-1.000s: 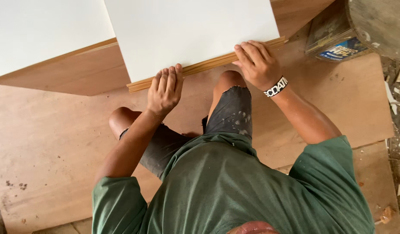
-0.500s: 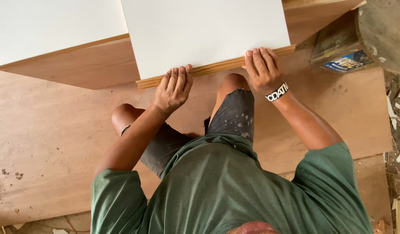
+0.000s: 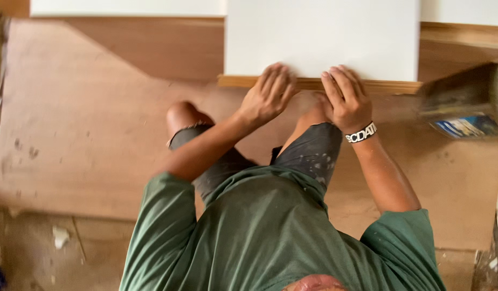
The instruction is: The person applies a wooden trim strip to the edge of a white laminated board by hand and then uses a small wooden block to rub and press the trim firmly into place.
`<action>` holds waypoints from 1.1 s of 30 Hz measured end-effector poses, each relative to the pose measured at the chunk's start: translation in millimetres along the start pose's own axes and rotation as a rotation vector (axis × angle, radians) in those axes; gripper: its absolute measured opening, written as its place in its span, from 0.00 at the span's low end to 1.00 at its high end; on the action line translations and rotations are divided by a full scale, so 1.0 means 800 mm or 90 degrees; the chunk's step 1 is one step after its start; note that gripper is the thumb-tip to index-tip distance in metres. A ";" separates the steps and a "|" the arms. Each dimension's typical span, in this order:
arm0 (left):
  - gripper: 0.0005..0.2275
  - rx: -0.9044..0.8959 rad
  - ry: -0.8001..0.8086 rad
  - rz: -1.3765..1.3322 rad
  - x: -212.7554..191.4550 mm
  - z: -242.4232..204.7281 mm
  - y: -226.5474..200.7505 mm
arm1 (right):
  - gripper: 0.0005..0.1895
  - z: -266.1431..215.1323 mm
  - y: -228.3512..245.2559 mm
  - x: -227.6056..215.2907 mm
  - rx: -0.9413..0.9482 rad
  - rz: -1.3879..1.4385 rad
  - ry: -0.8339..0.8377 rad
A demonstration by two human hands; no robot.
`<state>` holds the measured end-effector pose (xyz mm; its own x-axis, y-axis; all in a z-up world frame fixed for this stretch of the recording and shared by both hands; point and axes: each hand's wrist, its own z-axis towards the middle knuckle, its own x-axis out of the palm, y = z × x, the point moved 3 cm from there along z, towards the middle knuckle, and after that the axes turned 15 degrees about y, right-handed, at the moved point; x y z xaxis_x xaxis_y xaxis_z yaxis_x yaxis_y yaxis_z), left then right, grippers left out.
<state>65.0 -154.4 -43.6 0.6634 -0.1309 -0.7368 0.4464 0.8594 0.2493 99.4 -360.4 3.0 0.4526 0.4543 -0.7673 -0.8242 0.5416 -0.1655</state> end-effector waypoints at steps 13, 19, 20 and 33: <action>0.10 0.000 0.023 0.038 -0.056 -0.058 0.082 | 0.19 -0.006 0.007 0.024 -0.042 -0.085 -0.069; 0.06 -0.032 -0.049 0.120 -0.089 -0.077 0.099 | 0.20 -0.004 0.008 0.023 -0.022 -0.056 -0.082; 0.05 -0.044 -0.054 0.153 -0.088 -0.075 0.097 | 0.20 0.000 0.007 0.021 -0.028 -0.046 -0.096; 0.09 -0.020 0.043 0.155 -0.125 -0.041 0.073 | 0.17 -0.005 0.007 0.024 0.012 -0.022 -0.101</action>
<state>5.5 -74.7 23.9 0.7073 0.1144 -0.6975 0.2586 0.8765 0.4060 102.1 -351.6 -14.8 0.5303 0.5404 -0.6533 -0.8011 0.5717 -0.1773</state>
